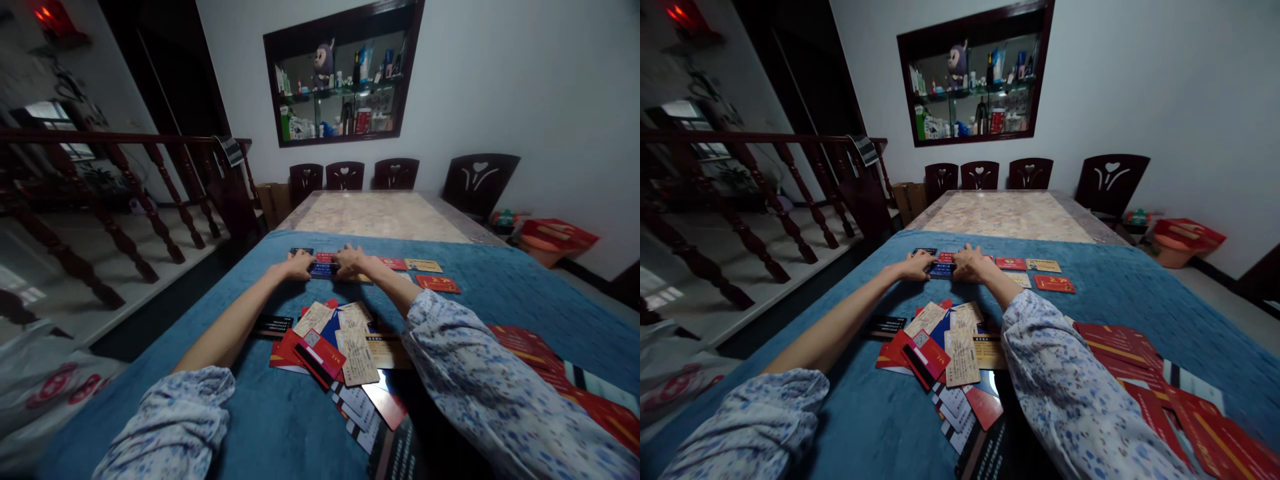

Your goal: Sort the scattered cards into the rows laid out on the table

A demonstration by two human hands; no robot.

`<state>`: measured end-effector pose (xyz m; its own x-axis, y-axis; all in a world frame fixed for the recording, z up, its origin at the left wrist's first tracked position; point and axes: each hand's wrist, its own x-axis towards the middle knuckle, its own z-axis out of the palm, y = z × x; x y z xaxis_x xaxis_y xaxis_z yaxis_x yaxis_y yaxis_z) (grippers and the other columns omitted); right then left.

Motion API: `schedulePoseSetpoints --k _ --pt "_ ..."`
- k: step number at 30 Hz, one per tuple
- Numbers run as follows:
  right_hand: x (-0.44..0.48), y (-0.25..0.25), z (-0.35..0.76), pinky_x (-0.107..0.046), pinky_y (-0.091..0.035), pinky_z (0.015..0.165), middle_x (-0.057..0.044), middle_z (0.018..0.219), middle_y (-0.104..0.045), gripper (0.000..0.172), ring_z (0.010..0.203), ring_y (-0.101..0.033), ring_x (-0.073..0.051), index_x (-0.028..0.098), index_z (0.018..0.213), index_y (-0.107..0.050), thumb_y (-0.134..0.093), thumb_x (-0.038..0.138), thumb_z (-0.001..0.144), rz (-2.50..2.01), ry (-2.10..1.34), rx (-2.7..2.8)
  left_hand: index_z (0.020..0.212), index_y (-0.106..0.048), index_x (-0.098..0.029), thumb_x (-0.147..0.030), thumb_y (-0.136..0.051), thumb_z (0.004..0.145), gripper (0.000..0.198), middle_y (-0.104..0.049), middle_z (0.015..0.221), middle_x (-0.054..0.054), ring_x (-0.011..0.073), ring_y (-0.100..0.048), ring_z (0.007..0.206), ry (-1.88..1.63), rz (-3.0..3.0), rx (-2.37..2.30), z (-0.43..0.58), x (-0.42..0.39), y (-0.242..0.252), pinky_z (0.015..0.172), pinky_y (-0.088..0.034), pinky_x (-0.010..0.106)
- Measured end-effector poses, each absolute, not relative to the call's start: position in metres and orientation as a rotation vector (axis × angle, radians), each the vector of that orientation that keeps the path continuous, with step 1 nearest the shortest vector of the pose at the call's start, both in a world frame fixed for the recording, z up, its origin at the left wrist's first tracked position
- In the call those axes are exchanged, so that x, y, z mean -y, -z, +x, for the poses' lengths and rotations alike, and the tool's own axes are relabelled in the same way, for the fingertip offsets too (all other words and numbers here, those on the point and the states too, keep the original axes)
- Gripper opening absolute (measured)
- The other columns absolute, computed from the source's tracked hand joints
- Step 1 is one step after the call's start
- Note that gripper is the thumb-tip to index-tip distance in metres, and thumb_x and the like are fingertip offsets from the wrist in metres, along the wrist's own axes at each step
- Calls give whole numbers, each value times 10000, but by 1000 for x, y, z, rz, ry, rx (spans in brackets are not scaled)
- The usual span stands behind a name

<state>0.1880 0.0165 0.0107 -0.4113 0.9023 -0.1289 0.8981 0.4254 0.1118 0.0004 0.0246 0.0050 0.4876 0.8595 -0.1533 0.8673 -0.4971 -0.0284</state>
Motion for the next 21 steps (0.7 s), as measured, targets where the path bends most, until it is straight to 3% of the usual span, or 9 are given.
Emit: schedulePoseSetpoints --k 8,21 --pt "-5 -21 195 -522 -401 925 -170 1278 -584 556 1209 -411 -376 222 1261 -631 -658 498 779 1570 -146 -2624 1345 -505 -250 -160 -581 756 601 -517 1411 107 331 -352 1332 73 2710 -1556 -9 -8 -12 1037 -334 531" --pt "39 -16 199 -418 -327 882 -114 1158 -652 286 1143 -421 -314 225 1075 -719 -586 265 825 1417 -191 -2985 1180 -631 -234 -169 -594 815 373 -581 1300 83 301 -389 1276 -268 2769 -1500 -37 44 2 1018 -311 495"
